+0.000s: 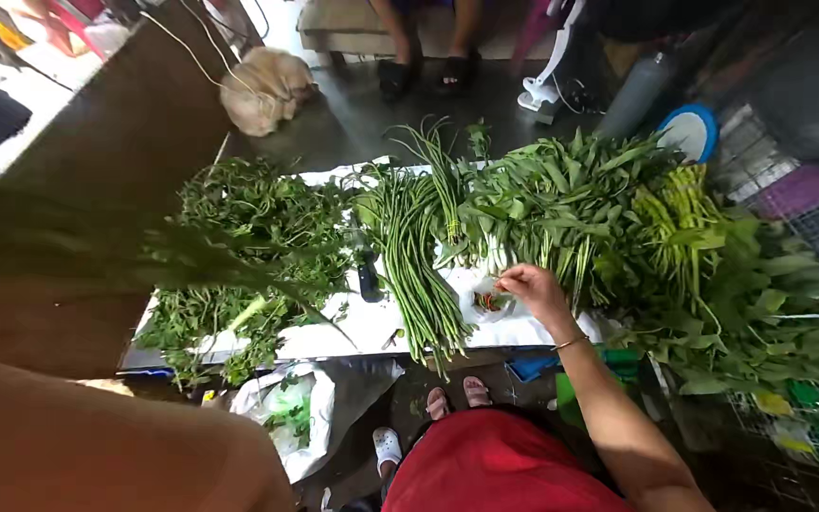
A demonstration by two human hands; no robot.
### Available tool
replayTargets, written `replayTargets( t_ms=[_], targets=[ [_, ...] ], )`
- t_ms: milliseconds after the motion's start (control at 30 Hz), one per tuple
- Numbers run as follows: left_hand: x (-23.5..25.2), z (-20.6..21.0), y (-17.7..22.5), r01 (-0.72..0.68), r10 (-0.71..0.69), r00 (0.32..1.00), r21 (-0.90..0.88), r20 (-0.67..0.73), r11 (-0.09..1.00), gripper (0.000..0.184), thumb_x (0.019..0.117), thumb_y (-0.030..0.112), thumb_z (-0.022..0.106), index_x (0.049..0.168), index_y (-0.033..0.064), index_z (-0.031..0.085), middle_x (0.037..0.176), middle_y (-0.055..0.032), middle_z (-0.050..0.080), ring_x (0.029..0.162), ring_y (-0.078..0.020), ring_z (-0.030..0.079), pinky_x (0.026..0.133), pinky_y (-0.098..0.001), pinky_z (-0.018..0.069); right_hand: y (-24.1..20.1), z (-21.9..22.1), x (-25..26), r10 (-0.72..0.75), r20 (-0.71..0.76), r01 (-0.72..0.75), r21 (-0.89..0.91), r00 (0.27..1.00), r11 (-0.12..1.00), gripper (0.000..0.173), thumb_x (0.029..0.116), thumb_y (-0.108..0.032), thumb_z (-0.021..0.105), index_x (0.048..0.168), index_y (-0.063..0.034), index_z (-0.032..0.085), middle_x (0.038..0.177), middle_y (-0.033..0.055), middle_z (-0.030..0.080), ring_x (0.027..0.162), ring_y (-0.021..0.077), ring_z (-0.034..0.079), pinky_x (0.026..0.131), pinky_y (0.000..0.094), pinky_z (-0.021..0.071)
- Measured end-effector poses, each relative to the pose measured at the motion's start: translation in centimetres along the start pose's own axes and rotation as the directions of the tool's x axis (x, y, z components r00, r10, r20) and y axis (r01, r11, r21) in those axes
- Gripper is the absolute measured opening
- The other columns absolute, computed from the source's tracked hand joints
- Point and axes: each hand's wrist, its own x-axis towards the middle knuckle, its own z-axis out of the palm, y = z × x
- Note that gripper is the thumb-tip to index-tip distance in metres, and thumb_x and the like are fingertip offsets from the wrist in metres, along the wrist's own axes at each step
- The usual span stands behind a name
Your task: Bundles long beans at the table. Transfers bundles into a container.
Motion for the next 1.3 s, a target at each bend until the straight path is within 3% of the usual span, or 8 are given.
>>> replayTargets(
  t_ms=[100, 367, 600, 800, 900, 1000, 1167, 1300],
  targets=[
    [-1.6, 10.4, 6.3, 0.178, -0.219, 0.954, -0.2, -0.205, 0.963, 0.009, 0.0971, 0.019, 0.058, 0.089, 0.0193, 0.056, 0.063, 0.0089, 0.055, 0.049, -0.0038, 0.052, 0.047, -0.0199, 0.048, -3.5, 1.0, -0.6, -0.05, 0.025, 0.045, 0.186, 0.998, 0.982, 0.01, 0.0933, -0.006, 0.065, 0.098, -0.0006, 0.072, 0.085, 0.0023, 0.074, 0.079, 0.0078, 0.07, 0.079, 0.0281, 0.0602],
    [-7.8, 26.5, -4.0, 0.527, -0.456, 0.839, -0.241, 0.295, 0.815, 0.029, 0.0923, 0.028, 0.073, 0.112, 0.006, 0.07, 0.07, 0.0071, 0.061, 0.052, 0.0004, 0.05, 0.051, -0.0192, 0.045, -6.0, 5.6, -2.6, -0.103, 0.176, 0.08, 0.133, 0.979, 0.988, 0.011, 0.0933, -0.003, 0.066, 0.101, 0.002, 0.071, 0.091, 0.0029, 0.074, 0.081, 0.0045, 0.07, 0.079, 0.024, 0.06],
    [-8.4, 26.3, -5.6, 0.447, -0.38, 0.842, -0.102, 0.383, 0.889, 0.015, 0.0957, 0.021, 0.068, 0.098, 0.0059, 0.069, 0.077, 0.0066, 0.064, 0.064, 0.0022, 0.056, 0.063, -0.0185, 0.0493, -5.4, 5.6, -3.2, 0.022, 0.282, -0.04, 0.057, 0.959, 0.998, 0.016, 0.0973, -0.011, 0.056, 0.1, 0.0, 0.068, 0.095, 0.0038, 0.067, 0.088, 0.0064, 0.064, 0.083, 0.0264, 0.0541],
    [-8.9, 26.8, -7.1, 0.526, -0.479, 0.785, -0.014, 0.392, 0.85, 0.012, 0.0923, 0.017, 0.061, 0.095, 0.0077, 0.067, 0.07, 0.0058, 0.058, 0.059, -0.0018, 0.054, 0.058, -0.0232, 0.0473, -5.0, 4.9, -3.4, -0.081, 0.266, -0.126, 0.674, 0.961, 0.728, 0.029, 0.095, -0.017, 0.044, 0.073, -0.02, 0.062, 0.078, -0.006, 0.065, 0.085, 0.01, 0.065, 0.088, 0.0336, 0.0535],
    [-9.4, 27.0, -8.6, 0.575, -0.507, 0.771, -0.081, 0.384, 0.814, 0.011, 0.0945, 0.016, 0.058, 0.094, 0.0083, 0.066, 0.064, 0.0078, 0.053, 0.051, -0.0013, 0.047, 0.05, -0.0218, 0.0429, -5.8, 4.5, -3.3, -0.135, 0.324, -0.205, 0.817, 0.936, 0.538, 0.028, 0.1002, -0.019, 0.045, 0.095, -0.0158, 0.072, 0.068, -0.0086, 0.06, 0.065, 0.0055, 0.06, 0.068, 0.0273, 0.0538],
    [-9.7, 26.6, -8.6, 0.598, -0.454, 0.77, -0.262, 0.448, 0.757, 0.014, 0.0968, 0.022, 0.061, 0.095, 0.0085, 0.065, 0.061, 0.0083, 0.054, 0.048, -0.0016, 0.048, 0.048, -0.0214, 0.0444, -6.6, 4.8, -3.5, -0.115, 0.449, -0.265, 0.693, 0.886, 0.671, 0.042, 0.1055, -0.01, 0.033, 0.135, -0.0049, 0.063, 0.085, 0.0005, 0.072, 0.053, 0.0045, 0.059, 0.049, 0.0202, 0.0512],
    [-9.5, 25.7, -7.4, 0.666, -0.323, 0.73, -0.52, 0.602, 0.535, 0.017, 0.0966, 0.031, 0.065, 0.091, 0.0149, 0.065, 0.055, 0.0113, 0.05, 0.044, 0.0002, 0.045, 0.044, -0.0181, 0.0403, -7.7, 4.6, -1.6, -0.237, 0.285, 0.016, 0.607, 0.929, 0.794, 0.044, 0.1024, -0.001, 0.033, 0.138, -0.0026, 0.059, 0.117, 0.005, 0.075, 0.051, 0.002, 0.059, 0.046, 0.0196, 0.052],
    [-9.3, 25.0, -6.6, 0.685, -0.23, 0.7, -0.544, 0.676, 0.485, 0.016, 0.0963, 0.032, 0.067, 0.09, 0.018, 0.065, 0.055, 0.0127, 0.05, 0.044, 0.0019, 0.045, 0.043, -0.0159, 0.0382, -10.4, 3.6, 1.6, -0.467, 0.322, 0.409, 0.234, 0.823, 0.882, 0.035, 0.0992, -0.02, 0.067, 0.13, -0.0044, 0.069, 0.124, 0.0051, 0.068, 0.085, 0.0021, 0.066, 0.07, 0.0183, 0.057]
  ],
)
